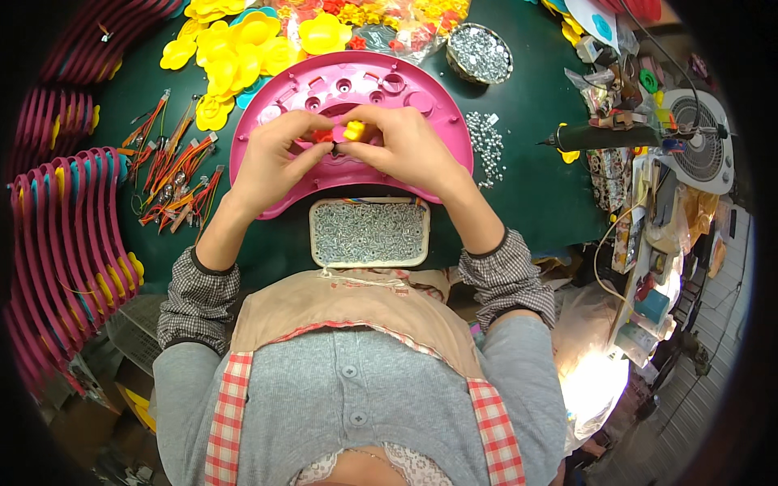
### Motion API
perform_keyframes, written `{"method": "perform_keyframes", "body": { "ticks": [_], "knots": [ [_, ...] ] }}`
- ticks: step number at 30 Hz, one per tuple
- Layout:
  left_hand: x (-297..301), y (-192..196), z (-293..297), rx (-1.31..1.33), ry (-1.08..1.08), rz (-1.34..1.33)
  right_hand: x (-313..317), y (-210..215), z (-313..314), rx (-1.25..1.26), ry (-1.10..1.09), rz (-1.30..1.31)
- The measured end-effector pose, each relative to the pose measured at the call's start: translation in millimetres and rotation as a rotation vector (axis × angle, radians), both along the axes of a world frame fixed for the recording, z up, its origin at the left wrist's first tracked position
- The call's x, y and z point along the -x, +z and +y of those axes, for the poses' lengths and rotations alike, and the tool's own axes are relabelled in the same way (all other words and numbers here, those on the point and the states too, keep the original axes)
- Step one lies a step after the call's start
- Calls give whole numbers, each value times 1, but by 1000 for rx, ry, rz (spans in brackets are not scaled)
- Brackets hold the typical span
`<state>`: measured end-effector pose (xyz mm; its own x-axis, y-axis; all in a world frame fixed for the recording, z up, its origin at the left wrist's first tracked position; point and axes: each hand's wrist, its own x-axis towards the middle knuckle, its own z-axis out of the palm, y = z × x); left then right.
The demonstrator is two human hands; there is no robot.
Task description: The person assembles small decorative items by placing plastic flower petals and star-shaped pieces into a pink tray and using a soldering iron to attach components. They repeatedly pick up petals, position them, and apply heat to secure the parts.
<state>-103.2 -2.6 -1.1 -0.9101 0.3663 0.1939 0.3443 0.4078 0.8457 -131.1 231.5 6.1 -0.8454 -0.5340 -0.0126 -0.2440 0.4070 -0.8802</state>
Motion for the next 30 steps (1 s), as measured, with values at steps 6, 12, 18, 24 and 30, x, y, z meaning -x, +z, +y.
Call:
{"method": "perform_keyframes", "body": {
  "ticks": [6,12,18,24,30],
  "knots": [
    [7,-12,8,436,-123,107,-11,0,7,-487,39,404],
    [8,-16,2,349,-152,192,-6,-9,7,-367,88,407],
    [13,-23,-5,317,-159,324,-4,-1,3,-496,102,371],
    [20,-36,-17,256,-285,431,-1,1,-6,-484,84,352],
    [29,-37,-14,274,-364,647,-1,-7,-8,-505,150,469]
  ]
}}
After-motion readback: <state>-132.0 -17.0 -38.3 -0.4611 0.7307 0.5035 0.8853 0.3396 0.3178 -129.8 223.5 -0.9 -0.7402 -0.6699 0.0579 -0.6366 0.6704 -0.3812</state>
